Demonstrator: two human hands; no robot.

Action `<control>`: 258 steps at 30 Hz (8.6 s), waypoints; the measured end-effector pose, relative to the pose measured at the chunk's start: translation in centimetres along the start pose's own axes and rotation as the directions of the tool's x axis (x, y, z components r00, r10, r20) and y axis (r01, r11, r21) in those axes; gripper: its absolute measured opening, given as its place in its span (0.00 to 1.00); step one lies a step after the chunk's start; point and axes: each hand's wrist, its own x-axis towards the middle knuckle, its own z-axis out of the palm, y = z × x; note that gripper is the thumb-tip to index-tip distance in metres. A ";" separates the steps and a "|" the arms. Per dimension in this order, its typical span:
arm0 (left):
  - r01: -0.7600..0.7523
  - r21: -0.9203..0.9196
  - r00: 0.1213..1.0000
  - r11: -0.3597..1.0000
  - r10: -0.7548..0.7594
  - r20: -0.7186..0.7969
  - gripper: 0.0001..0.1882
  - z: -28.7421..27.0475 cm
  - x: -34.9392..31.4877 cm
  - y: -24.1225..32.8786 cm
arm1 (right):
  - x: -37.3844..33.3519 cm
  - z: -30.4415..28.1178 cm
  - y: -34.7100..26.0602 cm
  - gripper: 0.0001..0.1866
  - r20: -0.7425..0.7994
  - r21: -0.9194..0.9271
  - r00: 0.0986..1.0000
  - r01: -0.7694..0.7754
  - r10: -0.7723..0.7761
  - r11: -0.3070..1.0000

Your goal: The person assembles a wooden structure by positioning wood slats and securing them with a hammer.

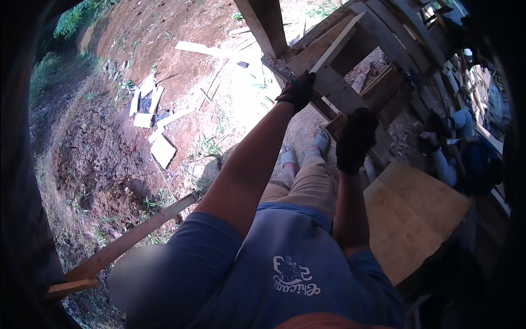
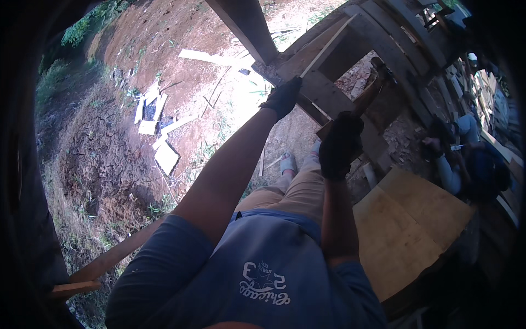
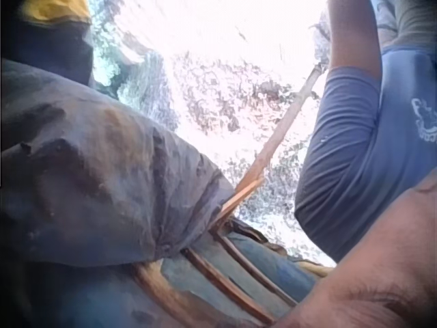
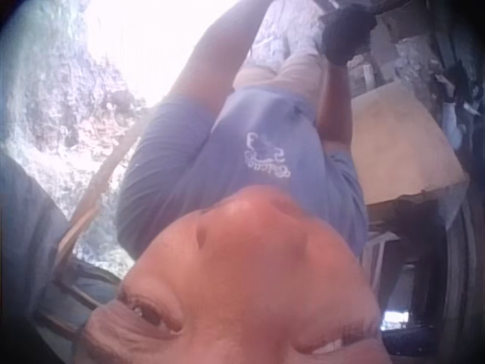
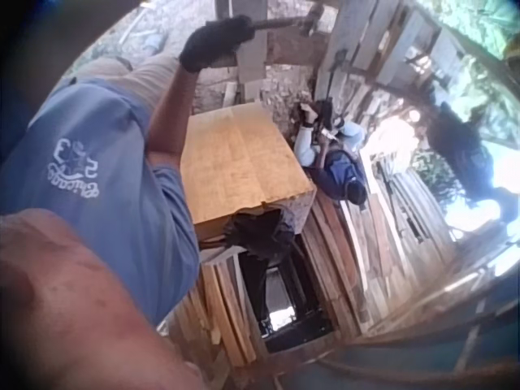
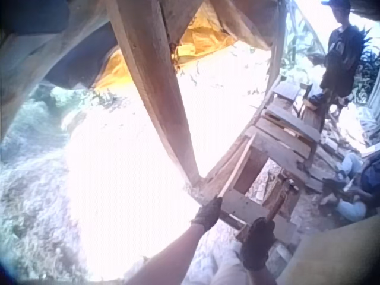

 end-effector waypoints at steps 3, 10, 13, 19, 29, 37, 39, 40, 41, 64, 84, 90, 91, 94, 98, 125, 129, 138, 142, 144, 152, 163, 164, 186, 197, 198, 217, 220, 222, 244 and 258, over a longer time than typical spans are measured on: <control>-0.008 -0.015 1.000 1.000 0.008 0.015 0.29 -0.4 -0.4 1.0 | -1.3 2.0 -1.1 0.10 0.187 -0.122 0.977 0.131 -0.107 0.984; 0.066 -0.062 0.998 0.996 -0.066 0.017 0.28 -0.2 -0.7 0.6 | 0.8 -1.9 -1.6 0.11 0.181 0.029 0.983 0.023 -0.027 0.999; 0.032 -0.008 0.999 0.999 -0.032 0.000 0.29 0.2 -0.1 0.6 | -2.1 2.3 -2.1 0.12 0.198 -0.264 0.977 0.135 -0.084 0.955; 0.075 0.053 0.995 0.996 -0.078 0.058 0.29 -1.2 -0.4 1.5 | -1.9 1.3 -0.8 0.16 0.270 -0.341 0.948 0.259 -0.170 0.904; 0.088 0.063 0.986 0.994 -0.095 0.136 0.30 -1.5 -1.0 3.0 | -2.9 4.7 -1.2 0.07 0.246 -0.161 0.945 0.258 -0.215 0.953; 0.050 0.036 0.997 0.998 -0.052 0.061 0.31 -0.8 -0.7 1.3 | -4.8 5.5 -1.2 0.05 0.276 0.143 0.924 0.232 -0.263 0.962; 0.066 0.056 0.993 0.996 -0.071 0.090 0.31 -0.8 -0.5 1.6 | -6.5 7.5 -0.9 0.05 0.295 0.042 0.924 0.244 -0.246 0.969; 0.090 0.054 0.987 0.994 -0.096 0.127 0.31 -1.2 -0.6 2.4 | -7.3 8.3 -0.8 0.05 0.306 -0.011 0.924 0.247 -0.232 0.969; 0.114 0.053 0.979 0.992 -0.121 0.163 0.31 -1.6 -0.9 3.3 | -7.9 9.1 -0.3 0.05 0.300 -0.020 0.925 0.251 -0.234 0.968; 0.067 0.029 0.993 0.997 -0.070 0.098 0.30 -1.2 -0.9 1.6 | -1.5 3.4 -0.9 0.05 0.305 -0.156 0.952 0.075 -0.024 0.985; 0.079 0.071 0.994 0.994 -0.083 0.064 0.29 -0.4 -0.5 1.8 | -1.6 3.9 -0.4 0.05 0.218 -0.168 0.948 0.272 -0.233 0.948; 0.130 0.073 0.983 0.989 -0.138 0.120 0.30 -1.2 -0.7 2.2 | -0.3 2.1 -0.1 0.05 0.113 -0.056 0.988 0.111 -0.104 0.992; 0.105 0.053 0.991 0.993 -0.109 0.072 0.30 -0.8 -0.9 1.9 | -0.5 2.3 -0.2 0.06 0.132 -0.072 0.987 0.102 -0.091 0.992; 0.078 0.112 0.993 0.991 -0.088 0.081 0.30 -0.8 -0.5 1.2 | -0.5 3.4 -0.9 0.09 0.436 0.082 0.896 0.048 -0.079 0.995; 0.231 0.133 0.951 0.964 -0.252 0.178 0.29 -2.7 -1.8 5.4 | 1.1 2.3 1.2 0.10 0.356 0.176 0.928 0.047 -0.109 0.983; 0.133 0.117 0.975 0.984 -0.151 0.161 0.28 -1.5 -0.9 3.1 | 0.5 3.3 1.1 0.11 0.577 0.292 0.813 -0.119 -0.075 0.949; -0.030 0.134 1.000 0.991 0.031 0.000 0.27 -0.3 0.1 -0.2 | 3.0 0.2 1.1 0.11 0.373 0.403 0.928 -0.161 -0.001 0.901; 0.076 0.114 0.992 0.991 -0.086 0.088 0.27 -1.4 -0.2 2.1 | 3.4 2.1 1.2 0.12 0.468 0.222 0.875 0.018 -0.123 0.975; 0.070 0.072 0.997 0.995 -0.072 0.019 0.27 -0.4 -0.7 0.7 | 1.1 1.4 0.2 0.11 0.084 0.104 0.991 0.100 -0.109 0.990; 0.054 0.077 0.995 0.996 -0.061 0.079 0.27 -0.6 -0.5 0.8 | -1.6 4.7 0.6 0.08 0.208 0.031 0.948 0.240 -0.241 0.970; 0.117 0.034 0.992 0.993 -0.118 0.052 0.28 -1.1 -1.3 1.8 | 2.5 -0.5 0.4 0.10 0.239 0.259 0.970 -0.016 -0.048 0.966; 0.090 0.066 0.993 0.994 -0.095 0.071 0.30 -1.0 -1.1 1.2 | 4.3 -3.0 2.5 0.08 0.200 0.567 0.977 -0.059 -0.068 0.822; 0.043 0.068 0.999 0.997 -0.044 0.007 0.30 -0.4 -0.8 -0.3 | 4.3 -3.6 2.6 0.08 0.179 0.567 0.980 -0.031 -0.086 0.823; 0.535 0.550 0.604 0.641 -0.745 0.282 0.36 2.2 -29.6 -21.7 | 1.5 -13.3 7.0 0.09 0.049 0.335 0.994 0.072 -0.093 0.939; 0.446 0.426 0.664 0.787 -0.610 0.433 0.37 4.5 -28.6 -27.4 | -1.3 -14.3 8.7 0.14 0.969 0.241 0.246 -0.963 -0.035 -0.123; 0.351 0.415 0.744 0.839 -0.519 0.421 0.37 4.8 -27.4 -29.2 | -0.9 -14.4 8.5 0.14 0.979 0.141 0.164 -0.975 -0.125 -0.175; -0.779 0.427 0.562 0.459 0.814 0.149 0.27 3.9 -9.5 8.9 | -19.0 -7.3 16.5 0.14 0.918 0.381 0.267 -0.799 0.292 -0.466; -0.727 0.574 0.499 0.376 0.864 0.066 0.30 7.0 -5.3 7.4 | -19.9 -7.1 17.9 0.15 0.957 0.268 0.135 -0.750 0.258 -0.605; -0.673 0.594 0.554 0.440 0.833 0.010 0.30 7.9 -2.3 6.3 | -20.2 -6.9 19.1 0.18 0.974 0.192 0.054 -0.712 0.220 -0.676; -0.654 0.718 0.652 0.240 0.659 0.374 0.32 1.9 8.1 6.5 | -10.5 -6.7 20.5 0.16 0.864 0.302 0.052 -0.849 0.500 -0.433; -0.374 0.486 0.912 0.790 0.409 0.036 0.38 3.4 -14.2 -5.1 | -6.7 -0.4 19.4 0.06 0.501 0.274 0.861 -0.059 -0.090 0.960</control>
